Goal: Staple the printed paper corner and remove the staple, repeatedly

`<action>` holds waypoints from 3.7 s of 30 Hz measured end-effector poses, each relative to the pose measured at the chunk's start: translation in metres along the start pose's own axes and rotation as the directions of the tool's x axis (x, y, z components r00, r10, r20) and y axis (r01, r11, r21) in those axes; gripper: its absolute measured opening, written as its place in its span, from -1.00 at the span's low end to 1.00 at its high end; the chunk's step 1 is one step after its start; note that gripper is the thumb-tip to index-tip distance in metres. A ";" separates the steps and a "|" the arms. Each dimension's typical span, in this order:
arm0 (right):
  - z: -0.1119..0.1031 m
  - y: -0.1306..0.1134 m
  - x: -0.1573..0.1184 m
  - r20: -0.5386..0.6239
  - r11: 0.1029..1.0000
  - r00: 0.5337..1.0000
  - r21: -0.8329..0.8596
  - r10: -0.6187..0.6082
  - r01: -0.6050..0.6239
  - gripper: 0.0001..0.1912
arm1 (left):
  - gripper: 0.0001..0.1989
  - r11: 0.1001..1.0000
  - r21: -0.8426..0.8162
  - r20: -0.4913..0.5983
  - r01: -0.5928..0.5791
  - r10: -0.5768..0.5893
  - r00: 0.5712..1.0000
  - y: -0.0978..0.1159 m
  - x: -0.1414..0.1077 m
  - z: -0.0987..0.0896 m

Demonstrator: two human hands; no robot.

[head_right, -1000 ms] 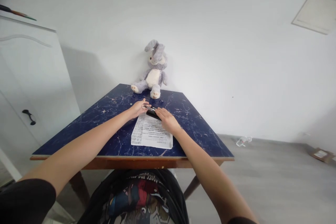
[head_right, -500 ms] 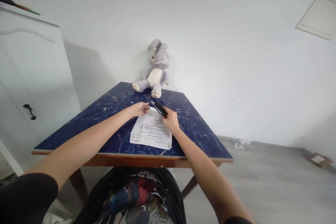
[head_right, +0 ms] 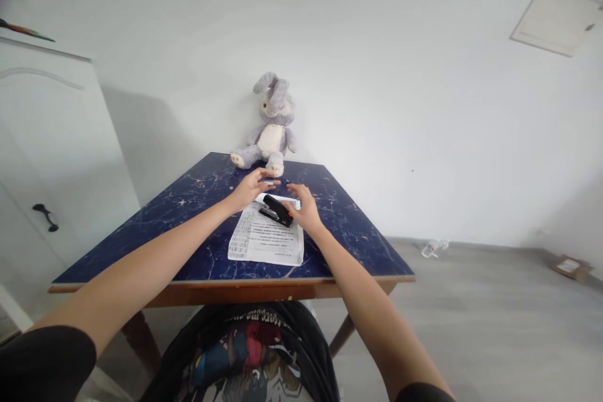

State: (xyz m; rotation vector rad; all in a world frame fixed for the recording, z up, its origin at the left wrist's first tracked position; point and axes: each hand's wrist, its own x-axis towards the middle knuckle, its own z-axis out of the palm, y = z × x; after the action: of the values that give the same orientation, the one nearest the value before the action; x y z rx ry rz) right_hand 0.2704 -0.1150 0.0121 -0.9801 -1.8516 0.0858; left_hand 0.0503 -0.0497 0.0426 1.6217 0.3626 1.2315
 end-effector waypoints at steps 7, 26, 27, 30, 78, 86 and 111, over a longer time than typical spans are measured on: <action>0.001 0.002 -0.003 -0.011 0.958 0.972 -0.168 -0.236 0.231 -0.73 | -0.66 0.979 0.193 0.228 -0.062 0.016 0.973 0.000 -0.012 0.038; -0.023 0.101 -0.005 0.069 0.657 0.815 -0.632 0.576 -0.411 -0.50 | -0.69 -0.065 0.894 -0.441 0.444 -0.308 0.843 -0.022 -0.009 -0.084; -0.021 0.101 -0.005 0.081 0.660 0.814 -0.634 0.576 -0.404 -0.43 | -0.70 -0.066 0.899 -0.431 0.432 -0.300 0.851 -0.021 -0.009 -0.082; -0.026 0.101 -0.003 -0.032 0.671 0.842 -0.587 0.539 -0.452 -0.31 | -0.67 -0.080 0.913 -0.408 0.401 -0.243 0.880 -0.015 -0.009 -0.072; -0.007 0.034 0.002 0.284 0.993 0.956 -0.109 0.071 -0.041 -0.65 | -0.70 0.864 0.500 -0.091 0.061 -0.018 0.996 -0.035 0.000 -0.044; -0.009 0.045 0.002 0.347 0.987 0.934 -0.158 0.082 -0.028 -0.65 | -0.77 0.733 0.679 -0.047 0.039 -0.009 0.999 -0.031 -0.003 -0.042; -0.012 0.042 0.003 0.370 0.985 0.926 -0.170 0.077 -0.014 -0.65 | -0.83 0.723 0.690 0.131 -0.004 -0.119 0.984 -0.038 -0.006 -0.042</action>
State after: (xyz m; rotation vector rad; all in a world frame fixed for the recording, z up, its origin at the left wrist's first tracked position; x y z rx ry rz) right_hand 0.3033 -0.0894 0.0009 -1.1853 -2.2144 0.1600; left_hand 0.0245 -0.0156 0.0050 2.3134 0.8365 0.9396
